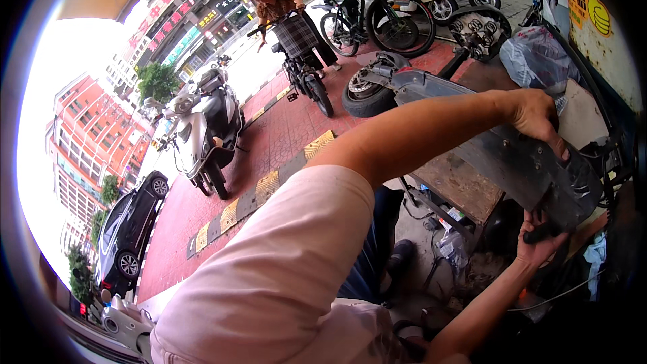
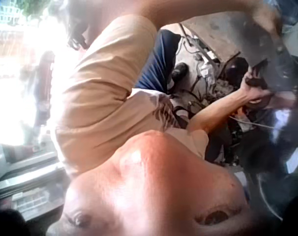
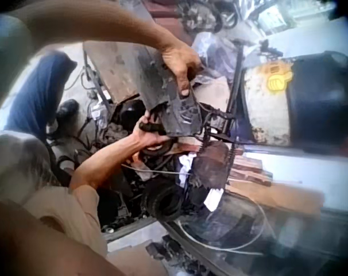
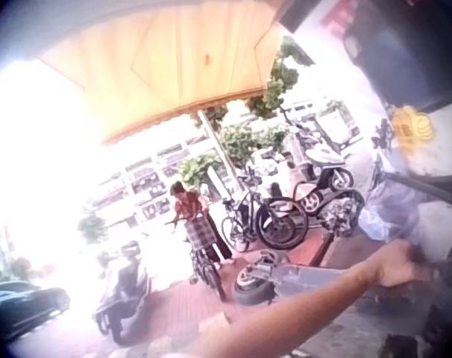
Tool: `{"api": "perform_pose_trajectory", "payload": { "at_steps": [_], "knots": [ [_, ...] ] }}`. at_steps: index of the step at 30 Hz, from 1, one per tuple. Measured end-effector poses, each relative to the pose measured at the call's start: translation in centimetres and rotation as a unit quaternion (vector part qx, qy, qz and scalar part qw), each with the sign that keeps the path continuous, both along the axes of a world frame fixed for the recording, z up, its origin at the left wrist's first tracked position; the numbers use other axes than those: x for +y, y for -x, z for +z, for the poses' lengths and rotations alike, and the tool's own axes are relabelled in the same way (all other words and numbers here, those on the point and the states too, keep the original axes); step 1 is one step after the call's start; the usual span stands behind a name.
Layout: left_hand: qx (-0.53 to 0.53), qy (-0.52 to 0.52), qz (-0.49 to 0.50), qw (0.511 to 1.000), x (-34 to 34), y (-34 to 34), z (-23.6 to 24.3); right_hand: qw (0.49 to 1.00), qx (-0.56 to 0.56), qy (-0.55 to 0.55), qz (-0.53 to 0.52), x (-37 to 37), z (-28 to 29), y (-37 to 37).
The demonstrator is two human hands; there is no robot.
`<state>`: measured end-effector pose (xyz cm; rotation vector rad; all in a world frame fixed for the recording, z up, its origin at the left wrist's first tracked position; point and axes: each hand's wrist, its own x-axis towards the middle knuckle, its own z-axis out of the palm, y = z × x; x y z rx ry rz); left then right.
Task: The person manipulates internal wiring and components of an electric scooter's deck, removes a side panel by hand, and uses a screwdriver on the base.
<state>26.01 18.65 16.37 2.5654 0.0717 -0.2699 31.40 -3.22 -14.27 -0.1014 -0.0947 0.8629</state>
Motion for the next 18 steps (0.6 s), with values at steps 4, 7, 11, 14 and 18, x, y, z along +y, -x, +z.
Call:
{"api": "perform_pose_trajectory", "payload": {
  "at_steps": [4, 7, 11, 14, 18],
  "knots": [
    [-0.026, -0.076, -0.009, 0.997, -0.6, -0.8, -0.4, 0.999, -0.003, 0.02, -0.025, 0.4, 1.6, 0.9],
    [0.024, -0.06, 0.002, 0.998, -0.7, -0.9, 0.3, 0.997, 0.058, 0.051, -0.01, 0.7, 1.4, 0.7],
    [-0.015, -0.119, 0.002, 0.993, -0.7, -1.6, -0.4, 1.0, 0.006, -0.011, 0.025, 0.0, -0.1, -0.7],
    [-0.002, -0.117, 0.004, 0.993, -0.3, -1.6, -0.6, 0.999, 0.037, 0.021, 0.022, 0.5, 1.7, 0.3],
    [-0.015, -0.102, -0.005, 0.995, 0.1, -1.8, -1.4, 0.998, 0.034, 0.058, 0.017, 0.9, 1.4, 0.1]
  ]
}}
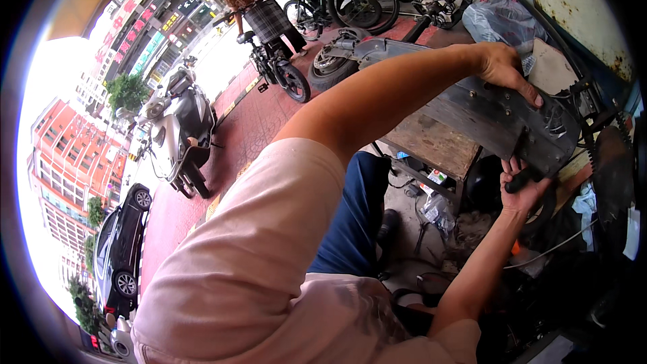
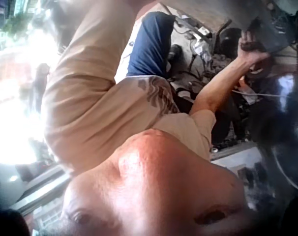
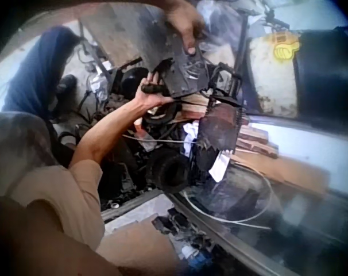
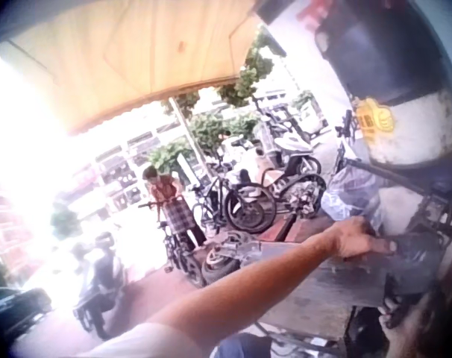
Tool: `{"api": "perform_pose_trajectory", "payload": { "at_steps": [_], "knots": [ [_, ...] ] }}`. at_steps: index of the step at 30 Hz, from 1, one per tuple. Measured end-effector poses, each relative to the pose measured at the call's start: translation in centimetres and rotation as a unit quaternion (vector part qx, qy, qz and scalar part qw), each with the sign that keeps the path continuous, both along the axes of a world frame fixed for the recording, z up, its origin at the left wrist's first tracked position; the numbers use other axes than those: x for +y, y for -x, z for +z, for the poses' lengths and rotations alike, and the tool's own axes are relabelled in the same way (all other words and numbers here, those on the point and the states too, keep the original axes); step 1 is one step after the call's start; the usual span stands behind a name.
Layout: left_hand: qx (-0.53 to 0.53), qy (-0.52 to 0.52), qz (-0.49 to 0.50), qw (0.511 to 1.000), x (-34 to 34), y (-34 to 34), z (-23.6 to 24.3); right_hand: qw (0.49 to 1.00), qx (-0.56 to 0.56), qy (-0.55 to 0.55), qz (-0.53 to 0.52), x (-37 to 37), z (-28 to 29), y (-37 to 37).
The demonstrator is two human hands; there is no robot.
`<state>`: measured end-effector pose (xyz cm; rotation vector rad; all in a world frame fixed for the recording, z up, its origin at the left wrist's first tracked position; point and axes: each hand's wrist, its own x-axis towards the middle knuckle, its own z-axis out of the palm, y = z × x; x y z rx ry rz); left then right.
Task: The person manipulates internal wiring and components of an electric scooter's deck, removes a side panel by hand, and uses a screwdriver on the base.
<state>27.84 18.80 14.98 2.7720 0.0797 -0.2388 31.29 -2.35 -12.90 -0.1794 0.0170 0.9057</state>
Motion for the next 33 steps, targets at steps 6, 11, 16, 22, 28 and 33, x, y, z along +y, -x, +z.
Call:
{"api": "perform_pose_trajectory", "payload": {
  "at_steps": [6, 11, 16, 22, 28, 33],
  "knots": [
    [0.028, 0.032, 0.021, 0.999, -0.5, 0.2, 0.6, 0.998, -0.053, -0.028, 0.036, -0.1, -1.3, -1.7],
    [0.023, 0.07, 0.031, 0.997, -0.9, 0.6, 1.1, 0.987, -0.118, -0.08, 0.07, 1.5, -6.8, -5.6],
    [0.039, 0.106, 0.042, 0.993, -0.2, 0.9, 0.7, 0.998, -0.062, -0.025, 0.009, 2.8, -5.4, -4.0],
    [0.02, 0.132, 0.036, 0.99, -0.4, 1.1, 0.4, 0.992, -0.078, -0.099, -0.02, 2.7, -6.3, -5.0],
    [-0.009, 0.154, -0.004, 0.988, 0.1, 1.8, 0.0, 0.984, -0.064, -0.162, 0.038, 3.2, -6.5, -4.5],
    [-0.052, 0.044, 0.003, 0.998, -1.0, 0.2, 0.6, 0.995, 0.018, -0.097, -0.019, 1.6, -4.9, -3.8]
  ]
}}
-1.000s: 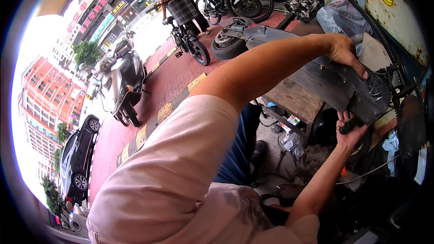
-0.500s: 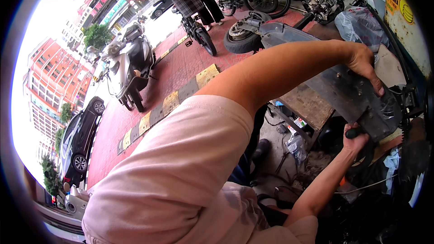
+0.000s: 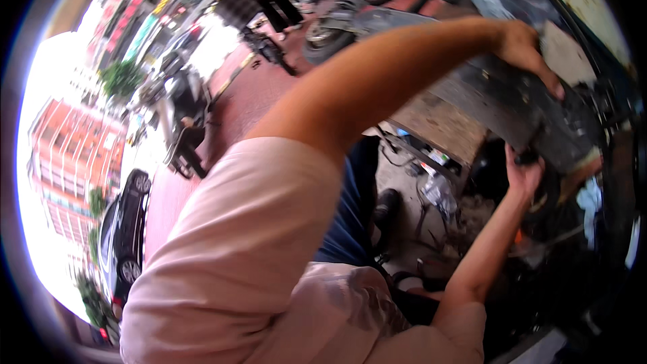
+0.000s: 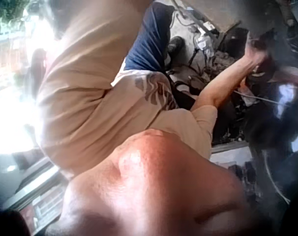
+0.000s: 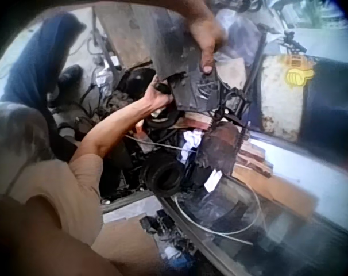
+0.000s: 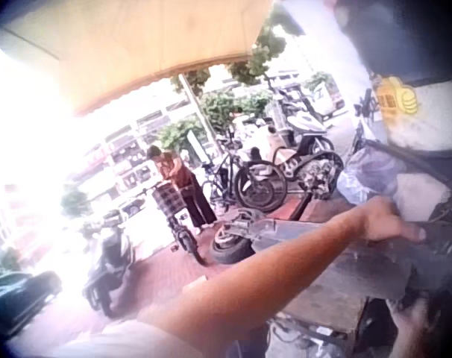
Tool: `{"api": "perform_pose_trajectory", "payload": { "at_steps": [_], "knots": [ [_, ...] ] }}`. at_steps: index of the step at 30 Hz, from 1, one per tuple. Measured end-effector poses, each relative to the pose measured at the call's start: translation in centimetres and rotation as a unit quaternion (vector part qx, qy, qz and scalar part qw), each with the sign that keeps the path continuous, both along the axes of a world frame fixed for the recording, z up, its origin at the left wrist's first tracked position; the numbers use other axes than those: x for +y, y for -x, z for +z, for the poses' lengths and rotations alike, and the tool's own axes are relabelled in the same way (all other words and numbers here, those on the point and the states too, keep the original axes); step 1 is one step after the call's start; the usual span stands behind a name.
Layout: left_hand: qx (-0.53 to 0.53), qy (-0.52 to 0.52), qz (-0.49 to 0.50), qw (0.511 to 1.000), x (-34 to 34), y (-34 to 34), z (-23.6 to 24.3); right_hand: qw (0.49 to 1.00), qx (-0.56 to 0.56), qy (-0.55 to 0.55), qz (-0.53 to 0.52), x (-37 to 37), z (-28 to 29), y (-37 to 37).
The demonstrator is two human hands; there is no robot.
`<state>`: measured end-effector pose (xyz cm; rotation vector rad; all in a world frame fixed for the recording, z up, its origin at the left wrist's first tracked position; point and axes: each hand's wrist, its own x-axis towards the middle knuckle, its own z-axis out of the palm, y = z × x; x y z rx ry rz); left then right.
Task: The person manipulates internal wiring and components of an electric scooter's deck, removes a side panel by hand, and uses a screwdriver on the base.
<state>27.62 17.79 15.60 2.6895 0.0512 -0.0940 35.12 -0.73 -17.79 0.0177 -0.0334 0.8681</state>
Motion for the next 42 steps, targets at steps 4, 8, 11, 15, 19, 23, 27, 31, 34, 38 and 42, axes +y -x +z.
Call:
{"api": "perform_pose_trajectory", "payload": {
  "at_steps": [4, 8, 11, 15, 19, 23, 27, 31, 34, 38, 42],
  "knots": [
    [-0.006, 0.113, -0.11, 0.987, -2.2, -2.9, -2.8, 0.987, -0.017, 0.157, -0.032, 0.7, 0.4, 1.5],
    [0.094, 0.054, 0.054, 0.993, 1.0, -0.4, -1.9, 0.874, -0.043, 0.477, -0.083, 3.2, -2.7, 7.9],
    [-0.014, 0.003, 0.004, 1.0, 5.7, 0.1, -1.2, 0.774, -0.169, 0.598, -0.124, 2.1, -11.2, 11.3],
    [-0.118, -0.026, 0.043, 0.992, 1.3, -0.8, -2.0, 0.596, -0.432, 0.664, 0.133, -3.4, -12.8, 11.7],
    [-0.157, -0.016, 0.05, 0.986, 5.0, -0.8, -1.3, 0.584, -0.49, 0.621, 0.181, -3.1, -15.9, 10.5],
    [-0.143, -0.005, 0.059, 0.988, 8.0, 0.4, -0.9, 0.562, -0.355, 0.733, 0.147, -5.6, -11.7, 11.0],
    [-0.179, -0.036, 0.018, 0.983, 6.7, 1.1, -0.4, 0.612, -0.304, 0.73, 0.015, -5.4, -9.2, 6.3],
    [-0.316, -0.184, -0.036, 0.93, -3.2, 4.0, -4.0, 0.926, -0.115, 0.348, -0.089, -4.1, -0.9, 2.6],
    [-0.36, -0.25, -0.036, 0.898, -7.2, 9.7, -4.9, 0.968, -0.133, 0.204, -0.068, -4.6, 3.5, 1.3],
    [0.011, 0.442, 0.076, 0.894, -8.1, 13.9, -15.6, 0.942, -0.164, 0.262, -0.132, -2.1, 4.6, -0.1],
    [0.098, 0.72, 0.154, 0.669, -5.7, 10.8, -21.3, 0.963, -0.121, 0.192, -0.143, -2.2, 5.2, 1.7]
  ]
}}
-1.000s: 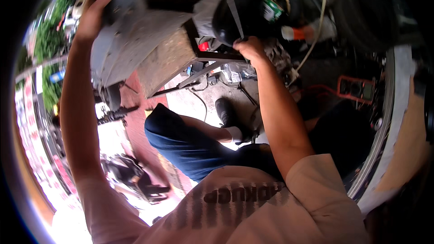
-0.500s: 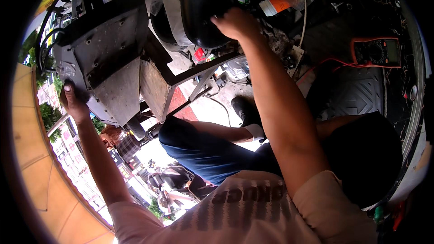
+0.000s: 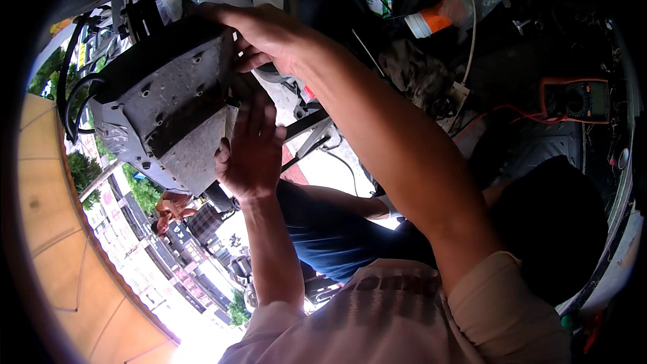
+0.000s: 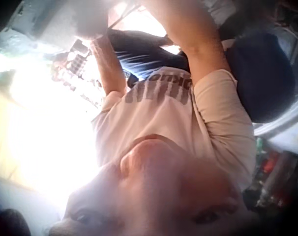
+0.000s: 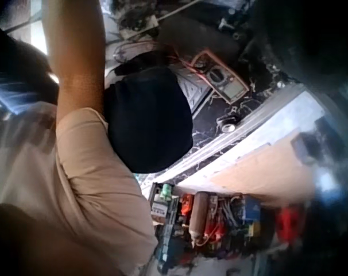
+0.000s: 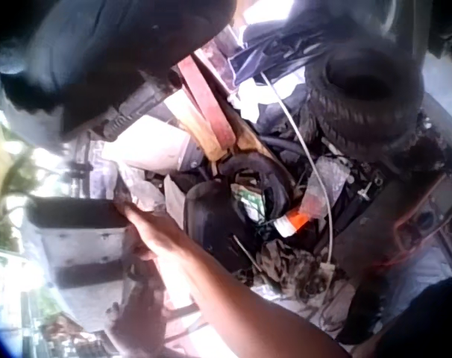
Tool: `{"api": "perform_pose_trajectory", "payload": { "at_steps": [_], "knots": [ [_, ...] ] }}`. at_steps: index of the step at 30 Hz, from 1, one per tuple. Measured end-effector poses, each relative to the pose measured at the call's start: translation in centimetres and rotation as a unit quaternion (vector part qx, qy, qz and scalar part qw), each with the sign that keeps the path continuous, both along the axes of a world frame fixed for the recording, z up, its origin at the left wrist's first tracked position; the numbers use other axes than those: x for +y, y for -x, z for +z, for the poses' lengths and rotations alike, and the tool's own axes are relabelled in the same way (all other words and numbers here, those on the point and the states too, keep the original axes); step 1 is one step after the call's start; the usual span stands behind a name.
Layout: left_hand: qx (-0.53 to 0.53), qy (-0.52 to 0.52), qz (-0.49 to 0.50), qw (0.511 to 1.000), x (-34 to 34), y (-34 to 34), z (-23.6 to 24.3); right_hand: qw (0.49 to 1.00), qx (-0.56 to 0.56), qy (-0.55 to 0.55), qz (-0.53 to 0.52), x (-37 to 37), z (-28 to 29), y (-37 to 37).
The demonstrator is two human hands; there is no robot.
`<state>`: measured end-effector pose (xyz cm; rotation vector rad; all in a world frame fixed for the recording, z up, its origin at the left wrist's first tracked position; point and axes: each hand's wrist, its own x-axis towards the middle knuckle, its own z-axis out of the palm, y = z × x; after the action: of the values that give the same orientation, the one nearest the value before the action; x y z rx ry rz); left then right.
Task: The person manipulates internal wiring and components of an electric scooter's deck, removes a side panel by hand, and uses a screwdriver on the base.
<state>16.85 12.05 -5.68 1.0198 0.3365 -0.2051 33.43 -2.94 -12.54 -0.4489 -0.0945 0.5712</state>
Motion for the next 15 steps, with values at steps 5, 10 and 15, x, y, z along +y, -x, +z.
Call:
{"api": "perform_pose_trajectory", "payload": {
  "at_steps": [5, 10, 15],
  "knots": [
    [-0.093, 0.134, 0.048, 0.985, 0.2, -3.3, -2.1, 0.999, 0.019, -0.015, 0.034, -0.4, -0.3, -0.8],
    [-0.119, 0.203, 0.094, 0.967, 1.4, -3.4, -2.9, 0.996, 0.001, 0.031, 0.078, -1.5, -0.5, -1.1],
    [-0.14, 0.22, 0.102, 0.96, 1.8, -3.1, -3.6, 0.969, 0.087, 0.121, -0.199, -4.1, -2.5, -4.8]
  ]
}}
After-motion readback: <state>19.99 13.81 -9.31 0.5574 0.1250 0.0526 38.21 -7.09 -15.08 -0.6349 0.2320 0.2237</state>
